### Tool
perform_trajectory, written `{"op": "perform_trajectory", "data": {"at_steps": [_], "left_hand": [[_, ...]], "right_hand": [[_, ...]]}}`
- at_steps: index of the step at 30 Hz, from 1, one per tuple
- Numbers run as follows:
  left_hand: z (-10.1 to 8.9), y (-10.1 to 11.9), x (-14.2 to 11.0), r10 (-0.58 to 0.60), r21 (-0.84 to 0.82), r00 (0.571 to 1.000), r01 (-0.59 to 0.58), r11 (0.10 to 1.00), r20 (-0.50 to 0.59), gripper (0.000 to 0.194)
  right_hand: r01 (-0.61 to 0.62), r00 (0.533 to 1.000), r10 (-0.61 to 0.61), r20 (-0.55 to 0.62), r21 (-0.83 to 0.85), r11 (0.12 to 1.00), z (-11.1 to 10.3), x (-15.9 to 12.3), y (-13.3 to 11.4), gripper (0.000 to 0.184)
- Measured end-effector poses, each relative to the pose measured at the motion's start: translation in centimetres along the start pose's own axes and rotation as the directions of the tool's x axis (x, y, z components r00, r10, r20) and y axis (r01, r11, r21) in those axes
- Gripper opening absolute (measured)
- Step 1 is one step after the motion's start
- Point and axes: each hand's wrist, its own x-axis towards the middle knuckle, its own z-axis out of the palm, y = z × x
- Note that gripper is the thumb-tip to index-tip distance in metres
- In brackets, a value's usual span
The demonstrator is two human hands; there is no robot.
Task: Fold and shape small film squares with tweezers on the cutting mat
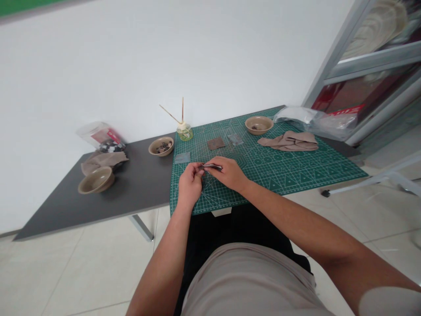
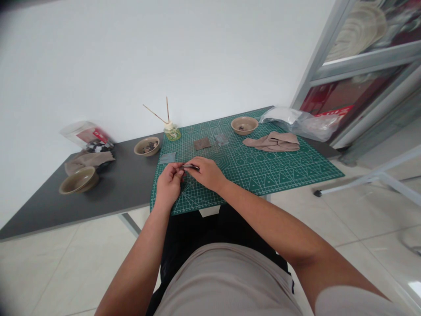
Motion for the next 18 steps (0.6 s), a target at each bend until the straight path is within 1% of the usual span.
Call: {"op": "perform_trajectory", "data": {"at_steps": [8,14,18], "left_hand": [[-0.09,0.27,-0.11,-0.034,-0.020,0.999,0.034,0.999,0.004,0.018],[-0.03,-0.14,0.02,-0.025,-0.066,0.999,0.027,0.997,0.030,0.020],[-0.04,-0.07,-0.07,-0.032,-0.063,0.999,0.034,0.997,0.034,0.020]], "right_hand": [[0.012,1.000,-0.013,-0.024,-0.057,0.998,0.08,-0.16,0.02,0.009],[0.042,0.999,-0.041,0.026,-0.030,0.999,-0.05,-0.14,-0.04,0.011],[0.033,0.999,-0.032,0.013,-0.027,0.999,-0.05,-0.15,-0.03,0.010]]}}
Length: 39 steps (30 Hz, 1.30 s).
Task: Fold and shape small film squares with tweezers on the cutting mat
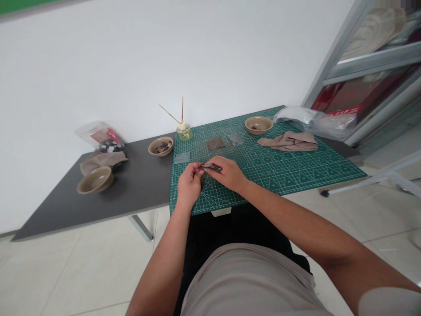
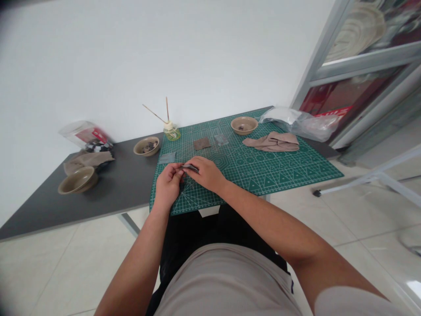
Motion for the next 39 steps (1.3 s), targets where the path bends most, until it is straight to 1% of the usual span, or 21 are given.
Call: {"op": "perform_trajectory", "data": {"at_steps": [4,7,10,14,19,21,25,31,36,39], "left_hand": [[-0.05,0.04,-0.01,-0.003,-0.011,1.000,0.003,1.000,0.000,0.020],[-0.07,-0.03,0.04,-0.002,-0.027,1.000,0.002,1.000,0.002,0.020],[-0.06,-0.07,0.09,0.004,-0.031,1.000,-0.004,0.999,-0.002,0.020],[-0.09,-0.14,0.11,0.010,-0.044,1.000,-0.010,0.999,0.003,0.020],[-0.08,-0.14,0.08,0.004,-0.071,1.000,-0.003,0.997,0.016,0.020],[-0.04,-0.02,0.04,0.010,-0.079,1.000,-0.009,0.997,0.016,0.019],[-0.02,0.19,0.01,0.021,-0.090,1.000,-0.020,0.996,0.012,0.019],[0.01,0.01,0.02,0.024,-0.113,1.000,-0.023,0.993,0.010,0.020],[0.05,0.35,-0.01,0.019,-0.128,1.000,-0.018,0.992,0.009,0.020],[0.00,0.57,-0.01,0.020,-0.156,1.000,-0.018,0.988,0.015,0.019]], "right_hand": [[0.024,1.000,-0.025,-0.018,-0.008,1.000,0.08,-0.06,-0.05,0.010],[0.035,0.999,-0.035,0.007,0.006,0.999,0.03,-0.04,-0.13,0.011],[0.014,1.000,-0.015,0.025,0.012,1.000,-0.10,0.00,-0.21,0.009],[0.002,1.000,-0.002,0.013,0.008,1.000,-0.12,-0.01,-0.25,0.011],[0.053,0.998,-0.053,0.029,-0.002,0.999,0.04,0.02,-0.20,0.011],[0.066,0.998,-0.066,0.018,-0.004,0.998,0.06,0.01,-0.18,0.011],[0.078,0.997,-0.078,-0.008,-0.021,0.997,0.08,-0.02,-0.23,0.010],[0.098,0.994,-0.096,0.045,-0.051,0.994,0.14,-0.06,-0.28,0.012],[0.109,0.994,-0.109,0.006,-0.045,0.993,0.14,-0.14,-0.31,0.010],[0.104,0.994,-0.104,0.018,-0.046,0.993,0.20,-0.13,-0.29,0.009]]}}
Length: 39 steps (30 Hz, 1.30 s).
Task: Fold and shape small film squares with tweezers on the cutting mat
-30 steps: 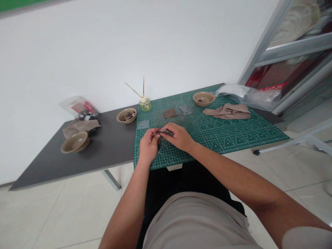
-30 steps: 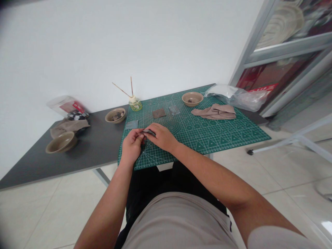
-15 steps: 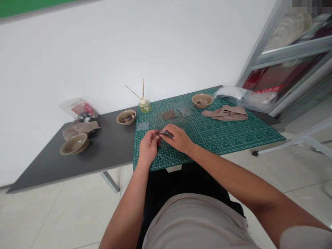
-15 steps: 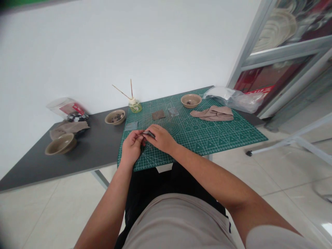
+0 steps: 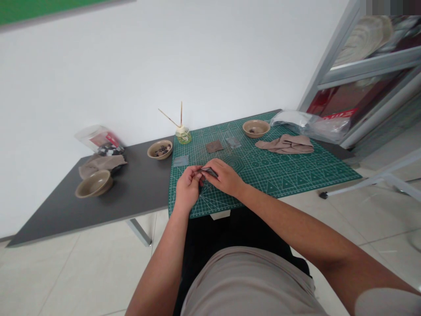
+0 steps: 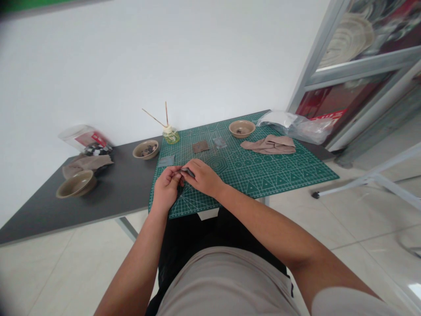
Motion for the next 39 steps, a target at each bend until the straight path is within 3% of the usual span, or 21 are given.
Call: {"op": "perform_trajectory", "data": {"at_steps": [7,11,14,28,39], "left_hand": [[-0.03,-0.68,0.18,0.014,-0.052,1.000,-0.014,0.999,0.004,0.020],[0.06,-0.76,0.26,0.028,-0.014,0.994,-0.030,0.999,-0.104,0.022],[0.02,-0.35,0.21,0.022,0.013,0.991,-0.021,1.000,-0.132,0.018],[-0.03,-0.53,0.26,-0.039,-0.047,0.994,0.034,0.998,-0.099,0.017],[-0.16,-0.68,0.15,-0.011,-0.018,0.991,0.009,1.000,-0.131,0.009]], "right_hand": [[-0.048,0.998,0.049,-0.045,0.027,0.998,-0.11,-0.03,0.07,0.011],[-0.153,0.977,0.158,-0.147,0.042,0.987,-0.27,0.10,0.09,0.010],[-0.215,0.962,0.223,-0.157,0.067,0.974,-0.26,0.21,0.19,0.010],[-0.113,0.992,0.117,-0.041,0.074,0.991,-0.22,0.32,0.19,0.005],[-0.160,0.987,0.162,-0.015,0.091,0.983,-0.19,0.22,0.21,0.009]]}}
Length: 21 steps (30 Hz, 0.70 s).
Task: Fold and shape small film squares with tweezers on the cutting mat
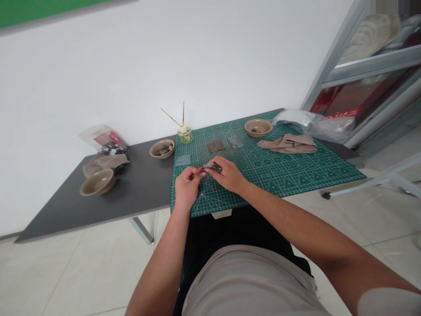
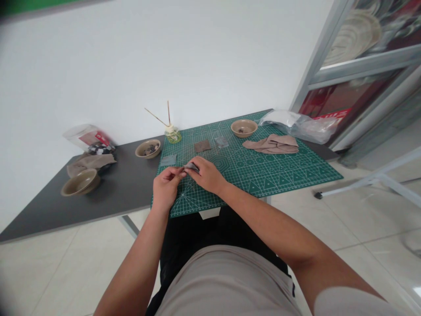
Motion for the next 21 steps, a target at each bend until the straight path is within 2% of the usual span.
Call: {"op": "perform_trajectory", "data": {"at_steps": [6,15,21], "left_hand": [[0.17,-0.10,-0.14,0.073,0.030,0.997,-0.073,0.997,-0.015,0.008],[0.14,-0.24,-0.20,0.110,0.076,0.994,-0.110,0.991,-0.002,0.006],[0.28,-0.20,-0.30,0.129,0.099,0.992,-0.127,0.987,-0.013,0.008]], "right_hand": [[0.037,0.999,-0.036,0.021,-0.036,0.999,0.17,0.03,0.00,0.010],[0.012,1.000,-0.012,-0.003,-0.035,0.999,0.03,0.03,-0.04,0.008],[0.026,0.999,-0.026,0.038,-0.006,1.000,-0.11,0.09,-0.05,0.007]]}}
